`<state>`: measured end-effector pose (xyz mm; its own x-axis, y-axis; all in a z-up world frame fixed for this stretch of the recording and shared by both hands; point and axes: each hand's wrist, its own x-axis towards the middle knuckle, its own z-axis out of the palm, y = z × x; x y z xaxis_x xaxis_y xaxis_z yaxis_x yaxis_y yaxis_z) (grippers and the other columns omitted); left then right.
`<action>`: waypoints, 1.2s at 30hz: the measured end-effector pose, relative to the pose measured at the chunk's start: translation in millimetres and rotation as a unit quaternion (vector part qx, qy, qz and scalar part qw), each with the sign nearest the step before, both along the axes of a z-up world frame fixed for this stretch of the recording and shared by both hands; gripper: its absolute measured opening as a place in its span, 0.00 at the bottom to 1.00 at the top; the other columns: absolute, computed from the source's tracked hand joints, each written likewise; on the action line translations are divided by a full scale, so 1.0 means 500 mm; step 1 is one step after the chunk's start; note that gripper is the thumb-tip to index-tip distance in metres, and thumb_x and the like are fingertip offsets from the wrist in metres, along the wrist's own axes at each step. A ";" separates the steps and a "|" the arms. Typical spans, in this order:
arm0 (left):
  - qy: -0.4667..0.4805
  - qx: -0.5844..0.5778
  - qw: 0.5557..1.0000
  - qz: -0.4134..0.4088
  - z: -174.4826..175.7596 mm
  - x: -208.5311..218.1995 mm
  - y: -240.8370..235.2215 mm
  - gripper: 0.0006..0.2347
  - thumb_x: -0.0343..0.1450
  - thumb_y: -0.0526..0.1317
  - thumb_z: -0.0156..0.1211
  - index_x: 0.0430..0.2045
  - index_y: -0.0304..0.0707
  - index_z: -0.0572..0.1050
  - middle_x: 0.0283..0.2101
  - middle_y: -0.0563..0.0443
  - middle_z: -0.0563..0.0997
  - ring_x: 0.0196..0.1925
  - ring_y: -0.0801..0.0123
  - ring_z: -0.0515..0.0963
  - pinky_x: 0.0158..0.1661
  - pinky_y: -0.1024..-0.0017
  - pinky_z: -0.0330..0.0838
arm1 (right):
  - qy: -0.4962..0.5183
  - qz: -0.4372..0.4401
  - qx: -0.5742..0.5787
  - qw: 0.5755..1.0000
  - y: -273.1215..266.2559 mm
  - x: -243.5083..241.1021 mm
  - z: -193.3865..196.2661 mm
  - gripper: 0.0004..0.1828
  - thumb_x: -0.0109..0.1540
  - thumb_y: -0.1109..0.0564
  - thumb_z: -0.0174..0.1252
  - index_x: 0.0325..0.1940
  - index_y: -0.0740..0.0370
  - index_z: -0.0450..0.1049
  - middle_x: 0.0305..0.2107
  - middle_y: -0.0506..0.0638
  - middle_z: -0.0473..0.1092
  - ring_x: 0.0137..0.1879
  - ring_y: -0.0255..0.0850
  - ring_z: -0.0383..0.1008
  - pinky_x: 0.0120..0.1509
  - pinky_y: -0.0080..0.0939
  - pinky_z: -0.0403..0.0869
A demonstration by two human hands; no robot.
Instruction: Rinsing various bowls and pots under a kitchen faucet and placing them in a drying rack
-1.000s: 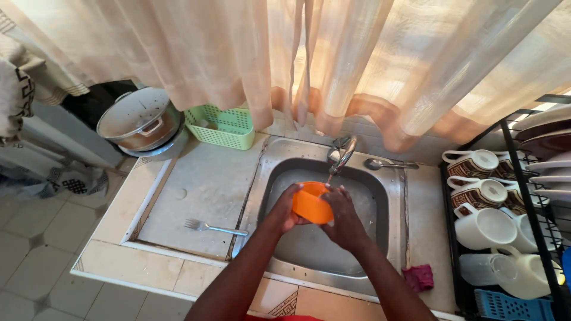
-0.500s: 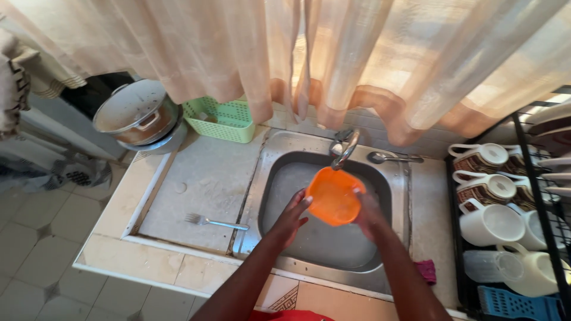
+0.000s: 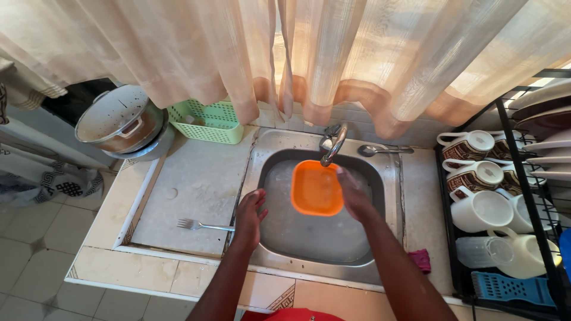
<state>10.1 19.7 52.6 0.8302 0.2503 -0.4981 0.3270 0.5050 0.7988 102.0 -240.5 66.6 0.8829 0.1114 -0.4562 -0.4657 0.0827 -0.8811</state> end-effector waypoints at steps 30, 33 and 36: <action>0.016 0.016 0.998 0.052 0.060 -0.043 0.037 0.09 0.76 0.39 0.52 0.46 0.38 0.76 0.45 0.50 0.75 0.52 0.66 0.73 0.56 0.60 0.65 | 0.050 0.024 0.219 0.974 0.031 0.059 -0.127 0.24 0.72 0.43 0.47 0.64 0.61 0.72 0.54 0.58 0.74 0.58 0.52 0.77 0.69 0.55 0.71; 0.004 0.017 0.999 0.038 0.049 -0.037 0.022 0.07 0.76 0.39 0.52 0.44 0.39 0.75 0.42 0.52 0.72 0.50 0.68 0.71 0.54 0.64 0.65 | 0.024 0.017 0.248 0.968 0.028 0.072 -0.149 0.25 0.71 0.41 0.49 0.63 0.59 0.72 0.53 0.57 0.75 0.59 0.53 0.77 0.66 0.61 0.72; 0.005 0.020 0.999 0.026 0.043 -0.024 0.009 0.07 0.76 0.38 0.52 0.44 0.38 0.75 0.42 0.53 0.71 0.49 0.70 0.71 0.52 0.66 0.66 | 0.027 0.041 0.234 0.971 0.037 0.062 -0.145 0.25 0.71 0.41 0.50 0.65 0.59 0.71 0.55 0.62 0.73 0.59 0.59 0.76 0.64 0.67 0.73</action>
